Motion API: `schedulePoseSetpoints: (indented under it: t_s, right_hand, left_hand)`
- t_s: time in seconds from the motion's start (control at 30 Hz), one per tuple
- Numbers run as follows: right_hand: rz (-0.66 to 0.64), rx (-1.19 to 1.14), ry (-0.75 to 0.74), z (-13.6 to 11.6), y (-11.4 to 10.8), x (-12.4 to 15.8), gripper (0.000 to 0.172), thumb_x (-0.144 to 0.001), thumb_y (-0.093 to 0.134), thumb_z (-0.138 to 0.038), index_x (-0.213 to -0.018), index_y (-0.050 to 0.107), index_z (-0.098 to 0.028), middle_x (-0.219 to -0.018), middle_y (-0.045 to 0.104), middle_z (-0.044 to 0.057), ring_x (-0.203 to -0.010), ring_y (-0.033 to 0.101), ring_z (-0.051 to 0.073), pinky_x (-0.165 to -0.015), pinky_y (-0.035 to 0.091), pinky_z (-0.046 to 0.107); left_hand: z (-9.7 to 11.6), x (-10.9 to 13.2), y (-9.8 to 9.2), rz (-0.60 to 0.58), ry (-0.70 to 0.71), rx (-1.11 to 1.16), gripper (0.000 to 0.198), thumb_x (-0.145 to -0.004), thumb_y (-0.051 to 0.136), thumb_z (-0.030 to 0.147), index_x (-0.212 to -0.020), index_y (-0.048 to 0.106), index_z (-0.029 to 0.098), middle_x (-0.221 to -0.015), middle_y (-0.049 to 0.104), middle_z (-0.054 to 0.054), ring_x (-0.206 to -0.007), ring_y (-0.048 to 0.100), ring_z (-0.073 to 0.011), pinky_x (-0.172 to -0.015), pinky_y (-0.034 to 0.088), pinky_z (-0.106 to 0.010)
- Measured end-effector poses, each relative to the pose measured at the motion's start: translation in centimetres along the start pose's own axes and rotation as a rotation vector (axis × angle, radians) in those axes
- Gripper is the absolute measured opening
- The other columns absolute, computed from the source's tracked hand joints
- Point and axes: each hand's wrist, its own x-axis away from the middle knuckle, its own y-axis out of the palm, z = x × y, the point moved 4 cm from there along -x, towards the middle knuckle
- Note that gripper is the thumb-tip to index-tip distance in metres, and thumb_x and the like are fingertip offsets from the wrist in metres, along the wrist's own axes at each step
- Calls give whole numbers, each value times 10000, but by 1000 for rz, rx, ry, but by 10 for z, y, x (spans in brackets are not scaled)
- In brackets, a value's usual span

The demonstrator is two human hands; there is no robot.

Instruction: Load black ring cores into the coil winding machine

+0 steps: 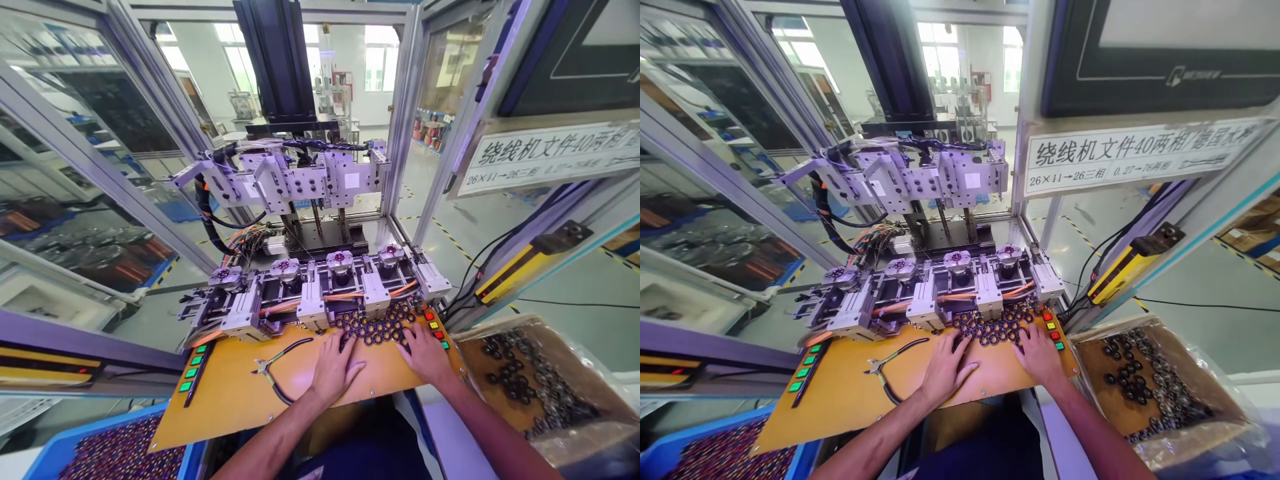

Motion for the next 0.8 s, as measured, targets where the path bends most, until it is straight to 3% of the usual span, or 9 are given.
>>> schedulePoseSetpoints:
  t_s: [0.2,0.37,0.43,0.53,0.63,0.73,0.8]
  right_hand:
    - [-87,15,9,-5,1,-9,226,-981,468,-333,-941,580,-141,-988,594,149,-799,633,242,-617,462,290]
    - [-140,-15,85,-11,-6,-13,236,-977,511,-373,-965,552,-141,-1006,605,148,-791,650,222,-657,493,289]
    - [-148,-32,136,-1,-14,-8,242,-968,533,-398,-1004,553,-160,-1038,604,123,-840,651,214,-693,498,279]
    - [-143,-36,286,43,-30,18,239,-997,481,-396,-1085,547,-184,-1075,595,82,-889,644,187,-745,491,263]
    - [-159,-10,494,108,-35,69,277,-1037,393,-360,-1138,541,-149,-1060,596,84,-846,640,166,-747,489,273]
    - [-240,18,636,155,-14,117,247,-1024,459,-317,-1071,576,-105,-995,613,82,-773,622,151,-724,506,294]
    - [-319,12,642,164,14,133,224,-1002,537,-320,-1023,601,-107,-967,627,58,-755,613,138,-714,530,298]
  left_hand:
    - [1,-4,2,22,-10,-41,470,-898,582,475,-1275,605,196,-1250,581,-155,-1150,558,-303,-940,520,-459]
    - [0,-2,0,72,33,-41,432,-925,549,442,-1248,611,163,-1232,574,-162,-1131,566,-299,-942,525,-449]
    - [-2,-3,-1,92,55,-30,418,-933,538,428,-1241,609,153,-1232,563,-171,-1121,567,-309,-935,528,-468]
    - [-3,-6,-1,114,96,-20,405,-933,536,424,-1218,613,146,-1229,554,-178,-1111,566,-326,-917,535,-489]
    - [-3,-7,-1,136,119,-28,401,-936,525,430,-1213,609,152,-1220,557,-179,-1089,578,-330,-896,542,-495]
    - [-3,-6,-1,149,126,-41,403,-939,514,439,-1225,595,168,-1211,561,-171,-1068,591,-321,-881,548,-491]
    - [-3,-6,0,152,127,-50,408,-938,510,446,-1231,586,172,-1201,563,-169,-1060,595,-320,-872,552,-490]
